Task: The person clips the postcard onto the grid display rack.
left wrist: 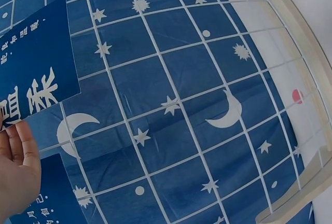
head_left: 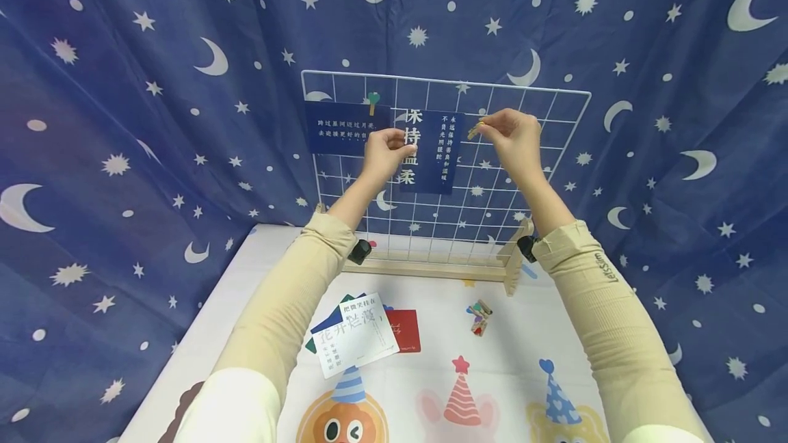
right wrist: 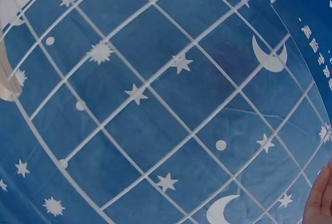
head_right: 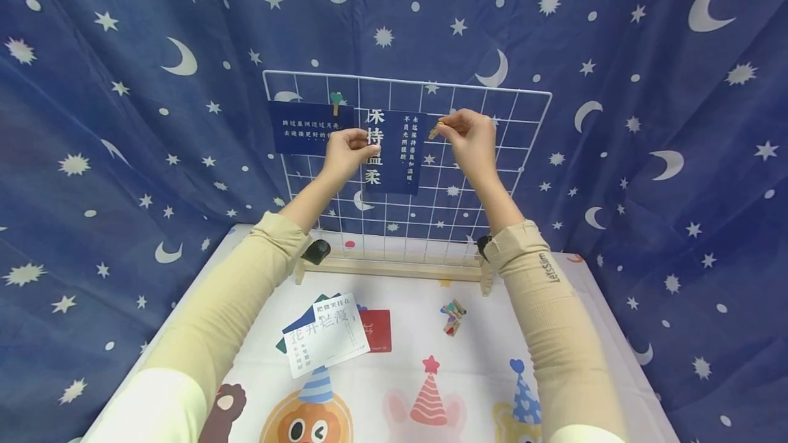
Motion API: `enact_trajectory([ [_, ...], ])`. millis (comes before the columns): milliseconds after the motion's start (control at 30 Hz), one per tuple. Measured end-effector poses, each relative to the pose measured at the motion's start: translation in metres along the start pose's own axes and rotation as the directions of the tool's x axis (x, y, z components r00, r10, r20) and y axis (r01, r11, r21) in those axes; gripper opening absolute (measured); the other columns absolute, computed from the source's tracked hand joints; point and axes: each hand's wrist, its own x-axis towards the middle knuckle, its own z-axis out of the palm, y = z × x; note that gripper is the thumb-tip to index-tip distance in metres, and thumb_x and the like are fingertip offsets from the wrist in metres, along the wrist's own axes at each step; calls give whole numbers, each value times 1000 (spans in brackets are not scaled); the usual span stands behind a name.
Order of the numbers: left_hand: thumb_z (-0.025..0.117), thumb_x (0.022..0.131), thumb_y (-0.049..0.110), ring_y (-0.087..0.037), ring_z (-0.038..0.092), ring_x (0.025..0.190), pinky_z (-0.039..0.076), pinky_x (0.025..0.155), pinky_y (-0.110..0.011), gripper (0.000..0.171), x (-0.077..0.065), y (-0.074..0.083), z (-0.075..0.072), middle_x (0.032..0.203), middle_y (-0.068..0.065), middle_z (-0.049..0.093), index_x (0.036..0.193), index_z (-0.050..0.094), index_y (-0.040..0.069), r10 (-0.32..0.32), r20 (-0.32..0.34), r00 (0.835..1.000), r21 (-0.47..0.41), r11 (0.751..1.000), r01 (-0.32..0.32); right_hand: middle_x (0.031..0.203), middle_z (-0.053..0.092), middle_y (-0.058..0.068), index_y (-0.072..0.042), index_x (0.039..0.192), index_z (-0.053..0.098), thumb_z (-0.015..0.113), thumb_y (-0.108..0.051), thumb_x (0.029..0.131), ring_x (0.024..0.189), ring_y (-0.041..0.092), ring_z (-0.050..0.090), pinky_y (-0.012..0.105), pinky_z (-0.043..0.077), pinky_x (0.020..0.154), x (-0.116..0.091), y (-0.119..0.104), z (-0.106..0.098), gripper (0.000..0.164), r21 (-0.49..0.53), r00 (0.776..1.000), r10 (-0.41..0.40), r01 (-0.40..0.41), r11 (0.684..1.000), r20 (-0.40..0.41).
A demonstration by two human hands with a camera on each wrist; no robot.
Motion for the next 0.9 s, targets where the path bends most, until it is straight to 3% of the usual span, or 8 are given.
enact_trajectory([
  [133, 68, 84, 6, -31, 64, 101, 53, 88, -30, 34, 3, 3, 0, 108, -23, 66, 115, 60, -7, -1, -17, 1000, 12, 1000, 1, 99, 71, 19, 5, 91, 69, 68, -8, 85, 79, 2, 67, 20, 54, 83, 11, -2, 2, 15, 43, 998, 39, -37, 998, -50],
  [300, 67, 85, 6, -30, 63, 103, 52, 90, -31, 33, 8, 6, -1, 109, -23, 66, 115, 60, -7, 18, -21, 1000, 33, 999, -17, 96, 72, 15, 0, 88, 71, 69, -6, 84, 72, -3, 66, 17, 54, 79, 24, -7, 4, 8, 111, 994, 72, -62, 992, -87],
  [533, 66, 86, 5, -32, 63, 101, 52, 89, -33, 32, 16, 12, -2, 108, -24, 67, 114, 60, -8, 64, -25, 998, 44, 997, -62, 95, 73, 12, 2, 90, 70, 69, -6, 84, 65, -11, 59, 18, 54, 80, 34, -9, 6, 10, 210, 971, 171, -133, 969, -170],
  [900, 67, 86, 8, -29, 64, 105, 51, 92, -34, 35, 22, 12, 0, 112, -21, 67, 117, 60, -5, 34, -41, 999, 81, 996, -30, 100, 71, 16, 4, 94, 69, 70, -12, 85, 68, -6, 62, 19, 55, 79, 43, -9, 18, 18, 139, 960, 219, -197, 970, -171],
])
